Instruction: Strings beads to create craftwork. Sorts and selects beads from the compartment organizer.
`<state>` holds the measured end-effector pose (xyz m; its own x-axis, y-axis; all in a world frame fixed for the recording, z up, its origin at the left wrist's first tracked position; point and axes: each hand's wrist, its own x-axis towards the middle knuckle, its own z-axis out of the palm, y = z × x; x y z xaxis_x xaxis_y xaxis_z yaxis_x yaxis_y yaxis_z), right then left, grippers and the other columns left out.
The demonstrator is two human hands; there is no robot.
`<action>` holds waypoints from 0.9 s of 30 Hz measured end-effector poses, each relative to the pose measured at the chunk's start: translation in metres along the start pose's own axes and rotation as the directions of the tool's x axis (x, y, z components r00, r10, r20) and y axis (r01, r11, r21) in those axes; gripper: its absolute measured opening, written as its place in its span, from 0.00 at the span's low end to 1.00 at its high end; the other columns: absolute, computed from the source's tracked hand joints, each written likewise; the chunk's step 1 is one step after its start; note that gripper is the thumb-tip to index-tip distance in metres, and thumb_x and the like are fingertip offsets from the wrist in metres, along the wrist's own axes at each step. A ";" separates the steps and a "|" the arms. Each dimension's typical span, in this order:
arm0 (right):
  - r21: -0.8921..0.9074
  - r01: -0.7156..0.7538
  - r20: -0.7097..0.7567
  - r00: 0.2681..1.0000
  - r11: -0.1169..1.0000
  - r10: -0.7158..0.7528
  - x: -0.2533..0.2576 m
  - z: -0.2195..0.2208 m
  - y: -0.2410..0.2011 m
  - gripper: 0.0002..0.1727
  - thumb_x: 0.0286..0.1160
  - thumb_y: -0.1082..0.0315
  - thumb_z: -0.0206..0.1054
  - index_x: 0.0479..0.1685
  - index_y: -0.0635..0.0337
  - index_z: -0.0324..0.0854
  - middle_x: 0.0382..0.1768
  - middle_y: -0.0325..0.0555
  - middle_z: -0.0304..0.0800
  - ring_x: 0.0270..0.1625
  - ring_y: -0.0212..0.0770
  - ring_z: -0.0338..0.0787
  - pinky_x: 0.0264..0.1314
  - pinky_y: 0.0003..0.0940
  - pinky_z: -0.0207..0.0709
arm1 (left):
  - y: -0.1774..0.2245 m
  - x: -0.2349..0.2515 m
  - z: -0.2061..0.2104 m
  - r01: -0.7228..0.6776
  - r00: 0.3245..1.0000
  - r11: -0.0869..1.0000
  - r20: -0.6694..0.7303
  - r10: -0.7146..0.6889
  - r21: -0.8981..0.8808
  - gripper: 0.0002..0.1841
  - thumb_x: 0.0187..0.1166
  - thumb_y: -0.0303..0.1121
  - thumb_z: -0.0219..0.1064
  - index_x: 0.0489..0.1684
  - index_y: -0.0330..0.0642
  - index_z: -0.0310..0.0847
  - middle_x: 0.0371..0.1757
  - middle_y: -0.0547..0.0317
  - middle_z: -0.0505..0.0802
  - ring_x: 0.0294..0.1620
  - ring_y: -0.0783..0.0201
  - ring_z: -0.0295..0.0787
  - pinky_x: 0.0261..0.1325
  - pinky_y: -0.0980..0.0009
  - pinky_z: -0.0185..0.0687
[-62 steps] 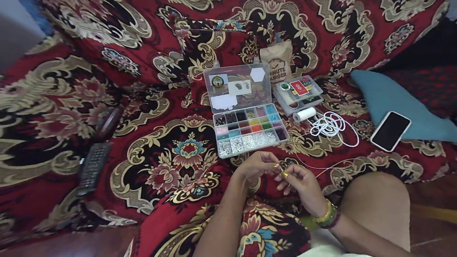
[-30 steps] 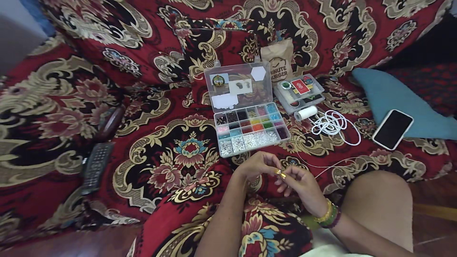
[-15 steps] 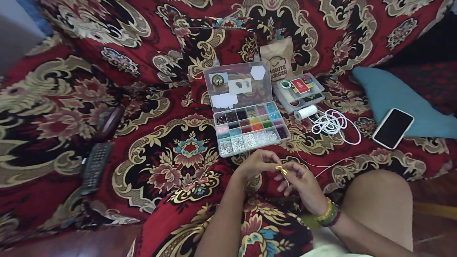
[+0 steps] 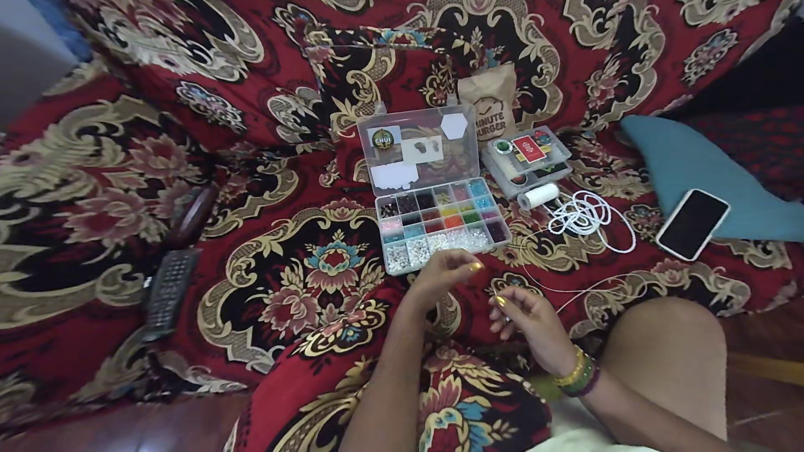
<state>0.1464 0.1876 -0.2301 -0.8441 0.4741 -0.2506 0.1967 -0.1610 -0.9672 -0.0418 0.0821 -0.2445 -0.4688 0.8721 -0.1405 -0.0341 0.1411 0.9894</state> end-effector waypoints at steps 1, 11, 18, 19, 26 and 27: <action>-0.005 0.002 -0.004 1.000 1.000 -0.002 0.000 0.000 0.000 0.10 0.84 0.72 0.57 0.47 0.65 0.84 0.33 0.41 0.95 0.32 0.33 0.95 0.34 0.27 0.90 | 0.003 0.000 -0.006 0.024 0.992 0.990 -0.127 -0.006 0.138 0.10 0.82 0.32 0.66 0.47 0.34 0.87 0.41 0.60 0.90 0.35 0.73 0.84 0.45 0.72 0.83; -0.118 0.042 -0.030 0.999 0.992 -0.046 0.001 -0.001 0.002 0.10 0.80 0.69 0.63 0.46 0.63 0.88 0.44 0.40 0.95 0.36 0.28 0.92 0.36 0.23 0.87 | 0.009 -0.001 -0.019 0.480 0.865 0.517 -0.479 -0.148 0.708 0.18 0.85 0.42 0.66 0.55 0.36 0.91 0.63 0.30 0.87 0.72 0.34 0.78 0.74 0.36 0.64; -0.102 0.043 -0.012 0.999 0.994 -0.044 0.000 -0.002 0.001 0.10 0.80 0.70 0.61 0.45 0.64 0.87 0.43 0.40 0.95 0.39 0.29 0.93 0.37 0.24 0.88 | 0.008 0.000 -0.019 0.465 0.876 0.548 -0.453 -0.168 0.695 0.16 0.85 0.39 0.67 0.56 0.34 0.90 0.63 0.29 0.86 0.71 0.33 0.78 0.74 0.37 0.65; -0.102 0.040 -0.011 0.999 0.994 -0.041 0.000 -0.001 0.001 0.10 0.80 0.71 0.61 0.45 0.64 0.87 0.43 0.40 0.95 0.39 0.30 0.93 0.37 0.24 0.87 | 0.007 0.000 -0.020 0.457 0.880 0.557 -0.446 -0.166 0.694 0.16 0.84 0.39 0.67 0.56 0.34 0.90 0.63 0.29 0.86 0.71 0.34 0.78 0.74 0.37 0.65; -0.072 0.044 -0.003 0.999 0.996 -0.045 0.000 0.000 -0.003 0.10 0.81 0.72 0.59 0.45 0.64 0.86 0.41 0.40 0.95 0.38 0.31 0.94 0.39 0.26 0.90 | 0.011 0.001 -0.021 0.474 0.879 0.533 -0.416 -0.234 0.701 0.17 0.86 0.38 0.64 0.56 0.33 0.89 0.60 0.34 0.89 0.70 0.38 0.81 0.77 0.40 0.65; -0.068 0.048 -0.004 0.999 0.996 -0.048 0.000 0.000 -0.003 0.10 0.81 0.72 0.59 0.45 0.65 0.86 0.41 0.41 0.95 0.38 0.31 0.95 0.39 0.26 0.90 | 0.012 0.000 -0.022 0.473 0.879 0.528 -0.413 -0.237 0.705 0.17 0.86 0.38 0.64 0.56 0.33 0.89 0.60 0.34 0.89 0.70 0.38 0.81 0.77 0.41 0.65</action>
<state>0.1457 0.1881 -0.2270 -0.8504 0.4852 -0.2036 0.1896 -0.0784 -0.9787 -0.0614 0.0740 -0.2317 -0.7686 0.5401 -0.3429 0.3825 0.8176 0.4304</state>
